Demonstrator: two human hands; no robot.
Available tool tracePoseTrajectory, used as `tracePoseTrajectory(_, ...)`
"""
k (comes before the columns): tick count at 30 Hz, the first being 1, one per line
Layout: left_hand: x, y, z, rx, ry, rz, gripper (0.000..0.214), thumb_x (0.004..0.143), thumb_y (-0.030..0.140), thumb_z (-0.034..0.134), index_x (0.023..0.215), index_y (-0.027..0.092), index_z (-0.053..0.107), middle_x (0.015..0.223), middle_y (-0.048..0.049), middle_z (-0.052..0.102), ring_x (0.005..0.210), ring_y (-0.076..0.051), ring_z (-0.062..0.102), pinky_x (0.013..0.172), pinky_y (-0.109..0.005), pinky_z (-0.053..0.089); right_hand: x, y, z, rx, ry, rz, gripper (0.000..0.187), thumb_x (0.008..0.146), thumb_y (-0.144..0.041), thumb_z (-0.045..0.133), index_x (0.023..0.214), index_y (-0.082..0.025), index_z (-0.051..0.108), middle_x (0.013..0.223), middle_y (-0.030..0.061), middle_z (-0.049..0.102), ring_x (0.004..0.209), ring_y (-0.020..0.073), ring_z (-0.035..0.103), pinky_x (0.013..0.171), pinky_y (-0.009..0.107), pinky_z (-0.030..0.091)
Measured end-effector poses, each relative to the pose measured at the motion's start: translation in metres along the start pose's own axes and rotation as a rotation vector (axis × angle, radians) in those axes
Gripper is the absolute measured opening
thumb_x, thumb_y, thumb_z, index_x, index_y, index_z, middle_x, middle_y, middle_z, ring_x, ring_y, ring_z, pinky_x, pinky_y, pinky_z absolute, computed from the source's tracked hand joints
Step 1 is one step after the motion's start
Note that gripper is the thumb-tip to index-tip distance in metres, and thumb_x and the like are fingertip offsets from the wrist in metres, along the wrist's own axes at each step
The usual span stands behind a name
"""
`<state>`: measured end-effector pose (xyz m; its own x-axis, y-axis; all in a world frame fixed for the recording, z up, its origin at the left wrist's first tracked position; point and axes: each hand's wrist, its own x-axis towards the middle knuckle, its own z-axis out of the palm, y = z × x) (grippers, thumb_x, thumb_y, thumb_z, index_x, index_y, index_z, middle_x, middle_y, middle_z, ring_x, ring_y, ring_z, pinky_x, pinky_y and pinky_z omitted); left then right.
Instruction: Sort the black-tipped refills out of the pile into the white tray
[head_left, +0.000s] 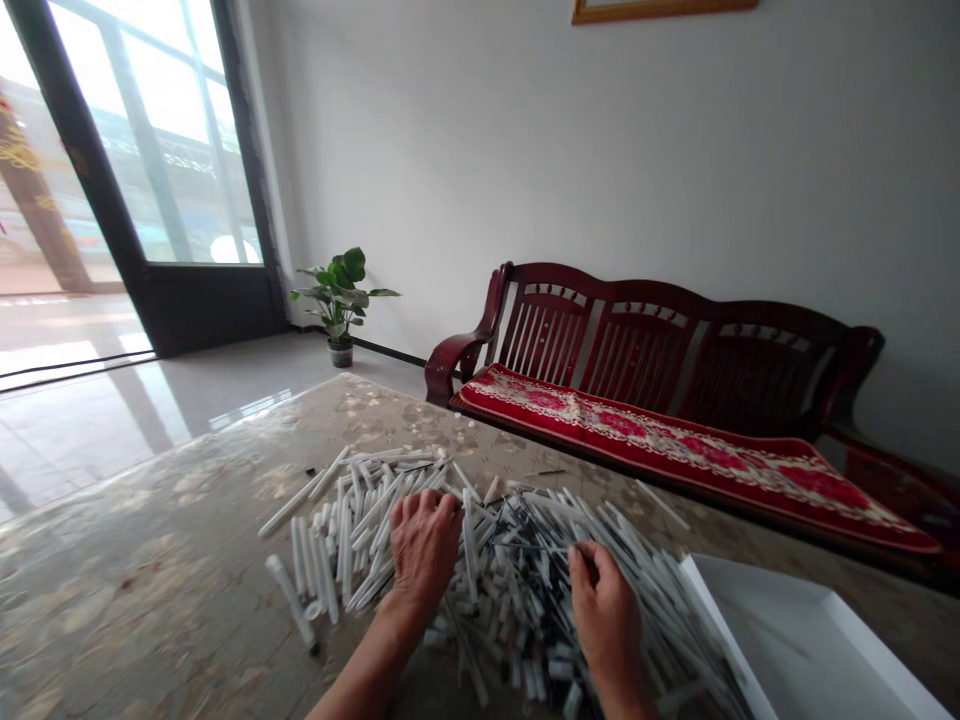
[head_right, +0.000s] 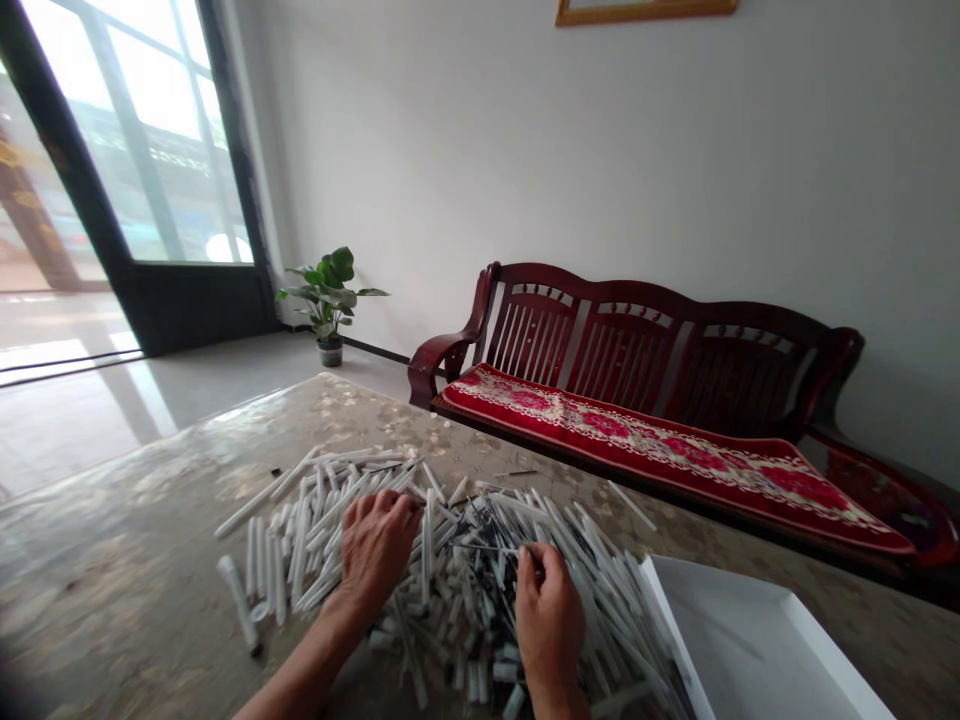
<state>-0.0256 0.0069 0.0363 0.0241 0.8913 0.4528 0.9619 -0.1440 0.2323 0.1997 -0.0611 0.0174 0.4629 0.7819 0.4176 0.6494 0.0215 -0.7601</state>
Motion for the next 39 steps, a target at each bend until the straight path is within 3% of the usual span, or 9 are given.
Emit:
tracePoseTrajectory(4, -0.003, 0.010, -0.001, 0.002, -0.158, 0.057, 0.025, 0.088, 0.043, 0.060, 0.077, 0.023, 0.071, 0.085, -0.0090, 0.070, 0.090, -0.031, 0.060, 0.085, -0.044, 0.037, -0.007, 0.002, 0.008, 0.086, 0.040, -0.011, 0.041, 0.089, -0.055, 0.051, 0.092, -0.020, 0.071, 0.083, 0.0090, 0.077, 0.070, 0.0220, 0.073, 0.062, 0.027, 0.054)
tracePoseTrajectory(12, -0.007, 0.016, 0.003, -0.043, -0.238, 0.032, 0.024, 0.083, 0.041, 0.061, 0.078, 0.020, 0.072, 0.087, -0.0122, 0.074, 0.091, -0.034, 0.065, 0.086, -0.044, 0.038, -0.023, -0.014, 0.019, -0.013, -0.254, -0.191, 0.025, 0.092, -0.038, 0.053, 0.086, -0.025, 0.073, 0.084, 0.0044, 0.078, 0.075, 0.0201, 0.073, 0.069, 0.026, 0.054)
tracePoseTrajectory(25, -0.009, 0.024, 0.001, -0.095, -0.395, -0.023, 0.025, 0.084, 0.041, 0.057, 0.085, 0.020, 0.071, 0.095, -0.0125, 0.077, 0.097, -0.031, 0.069, 0.092, -0.042, 0.040, -0.023, -0.019, 0.018, -0.013, -0.221, -0.259, 0.025, 0.093, -0.036, 0.052, 0.082, -0.024, 0.071, 0.079, 0.0050, 0.076, 0.071, 0.0198, 0.073, 0.066, 0.025, 0.054)
tracePoseTrajectory(31, -0.009, 0.023, 0.006, -0.115, -0.437, -0.070, 0.022, 0.085, 0.039, 0.055, 0.081, 0.022, 0.068, 0.094, -0.0100, 0.078, 0.093, -0.029, 0.071, 0.082, -0.036, 0.044, -0.023, -0.018, 0.017, -0.011, -0.223, -0.243, 0.022, 0.092, -0.032, 0.052, 0.084, -0.025, 0.071, 0.081, 0.0031, 0.076, 0.073, 0.0187, 0.073, 0.068, 0.024, 0.053)
tracePoseTrajectory(35, -0.004, 0.018, 0.007, -0.285, -0.389, -0.134, 0.024, 0.089, 0.040, 0.050, 0.078, 0.023, 0.064, 0.086, -0.0079, 0.076, 0.084, -0.027, 0.071, 0.069, -0.031, 0.042, -0.023, -0.018, 0.017, -0.001, -0.233, -0.238, 0.022, 0.092, -0.032, 0.052, 0.085, -0.024, 0.071, 0.082, 0.0030, 0.077, 0.074, 0.0188, 0.073, 0.069, 0.024, 0.053)
tracePoseTrajectory(39, -0.001, 0.022, 0.013, -0.735, -0.253, -0.239, 0.032, 0.088, 0.044, 0.050, 0.065, 0.023, 0.053, 0.060, -0.0009, 0.063, 0.063, -0.019, 0.062, 0.061, -0.027, 0.040, -0.023, -0.022, 0.016, 0.033, -0.252, -0.221, 0.027, 0.095, -0.038, 0.049, 0.088, -0.024, 0.072, 0.082, 0.0038, 0.077, 0.075, 0.0190, 0.073, 0.068, 0.023, 0.053)
